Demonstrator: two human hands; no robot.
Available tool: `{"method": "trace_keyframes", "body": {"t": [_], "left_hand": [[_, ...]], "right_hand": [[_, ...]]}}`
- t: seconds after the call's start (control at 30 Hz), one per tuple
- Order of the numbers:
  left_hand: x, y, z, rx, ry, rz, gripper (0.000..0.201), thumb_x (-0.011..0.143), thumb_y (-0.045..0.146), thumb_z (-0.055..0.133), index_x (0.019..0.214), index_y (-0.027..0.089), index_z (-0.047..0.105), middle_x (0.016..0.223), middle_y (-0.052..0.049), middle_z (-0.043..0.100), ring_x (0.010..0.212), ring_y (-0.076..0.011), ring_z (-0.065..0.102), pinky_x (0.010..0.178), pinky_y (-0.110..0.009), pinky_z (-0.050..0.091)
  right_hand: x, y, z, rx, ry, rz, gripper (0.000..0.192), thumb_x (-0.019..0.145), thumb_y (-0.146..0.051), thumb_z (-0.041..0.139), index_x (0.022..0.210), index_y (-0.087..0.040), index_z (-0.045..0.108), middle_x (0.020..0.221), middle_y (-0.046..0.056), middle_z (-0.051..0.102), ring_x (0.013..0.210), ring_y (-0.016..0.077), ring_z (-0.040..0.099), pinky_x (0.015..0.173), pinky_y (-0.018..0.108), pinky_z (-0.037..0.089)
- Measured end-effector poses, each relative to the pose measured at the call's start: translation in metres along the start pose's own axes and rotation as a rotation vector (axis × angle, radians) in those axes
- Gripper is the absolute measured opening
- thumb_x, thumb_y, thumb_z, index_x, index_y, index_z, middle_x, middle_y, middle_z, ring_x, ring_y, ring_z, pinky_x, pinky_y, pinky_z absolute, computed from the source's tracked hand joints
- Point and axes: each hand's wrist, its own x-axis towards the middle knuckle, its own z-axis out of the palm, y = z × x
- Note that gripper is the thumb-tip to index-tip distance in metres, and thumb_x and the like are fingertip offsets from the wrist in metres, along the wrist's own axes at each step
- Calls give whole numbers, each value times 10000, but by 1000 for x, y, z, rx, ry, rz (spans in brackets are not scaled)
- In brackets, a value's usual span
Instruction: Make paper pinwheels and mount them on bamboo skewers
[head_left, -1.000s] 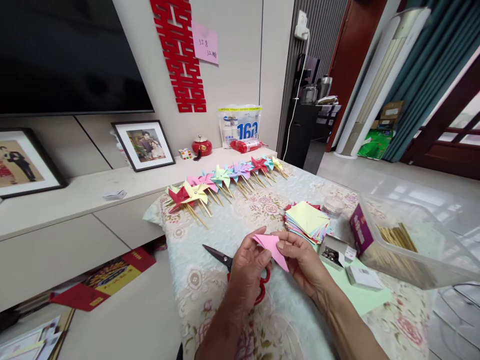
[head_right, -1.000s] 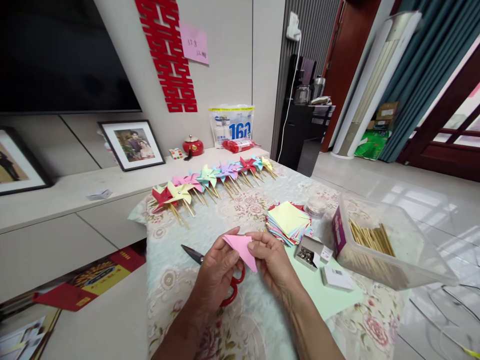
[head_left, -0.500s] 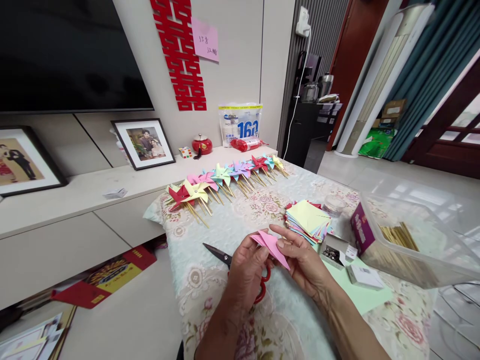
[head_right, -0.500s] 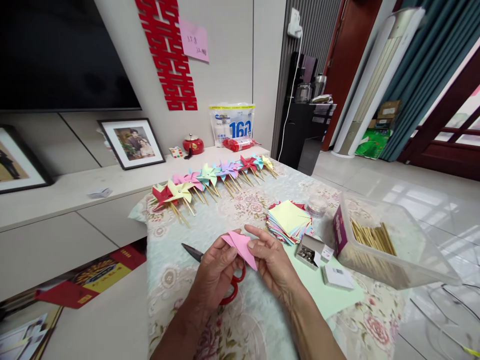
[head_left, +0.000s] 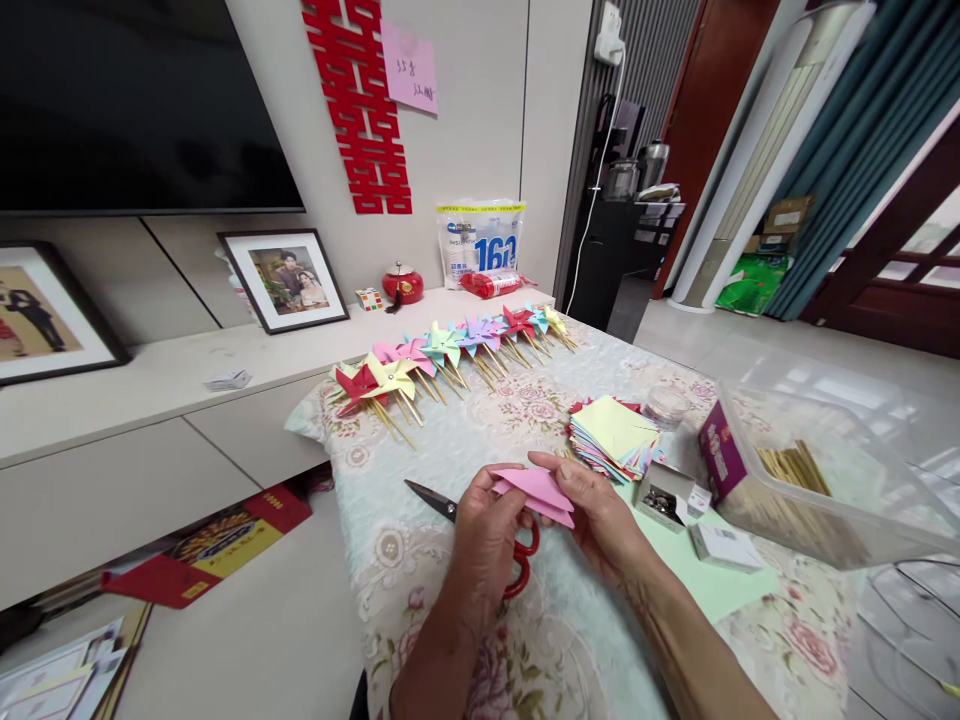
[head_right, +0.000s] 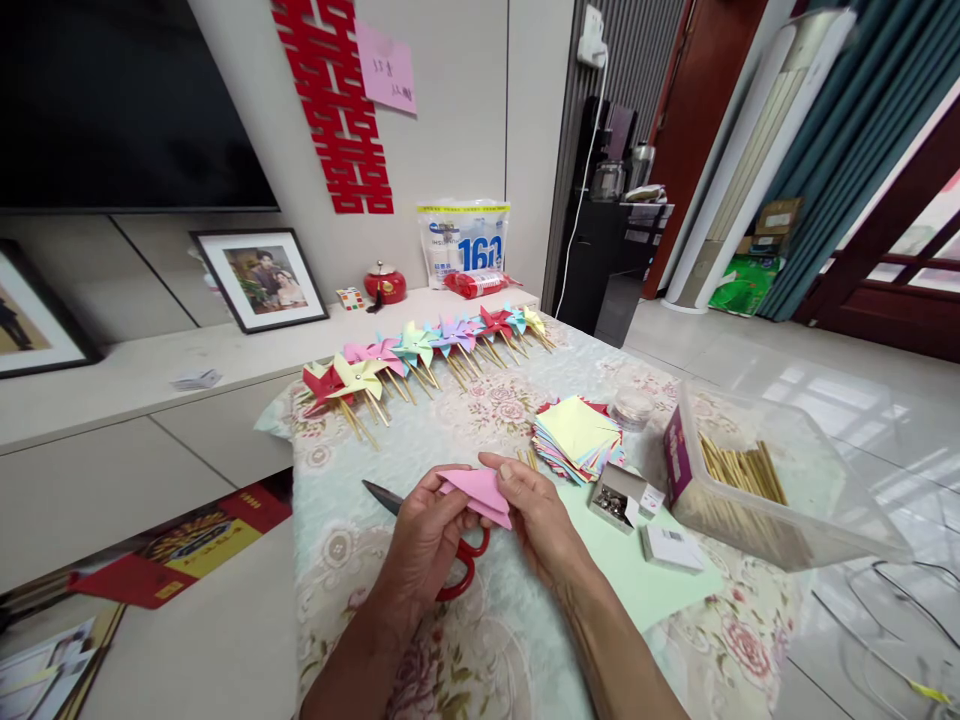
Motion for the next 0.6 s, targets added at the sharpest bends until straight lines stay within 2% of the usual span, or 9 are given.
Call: {"method": "trace_keyframes", "body": {"t": [0.17,0.27,0.37,0.47,0.6], "left_hand": [[4,-3,-5,3,95,31,266,645,227,794,833,171,614,702,15,638,540,-84,536,529,-213,394],[4,-2,-7,-23,124,39,349,628,210,799,926,167,623,715,20,639,540,-84,537,530,-214,403],[3,1,-6,-41,150,23,443,590,179,810,1000,157,643,757,0,657,573,-95,560,544,-221,428],[1,5,-4,-44,154,-5,474,581,162,818,1028,160,661,822,-23,676,632,-119,606,594,-245,483],[-1,2,-2,14,99,26,411,596,185,813,988,160,693,827,-30,691,637,-130,624,594,-254,503]], "right_hand": [[-1,1,-2,-9,-40,-8,550,759,-561,756,1178,-207,709,924,70,738,795,211,629,735,328,455],[-4,-3,0,-21,-80,-1,547,776,-496,760,1233,-208,677,992,75,739,813,203,635,774,335,458],[-5,-7,2,-61,-63,15,559,719,-382,815,1236,-220,679,1089,68,726,904,210,642,781,314,455],[-4,-7,1,-63,-41,34,543,707,-349,816,1219,-218,695,1062,60,724,912,213,646,791,320,463],[-3,-4,-3,-54,-62,17,473,793,-479,750,1183,-212,722,1071,78,715,898,218,651,777,338,490]]}}
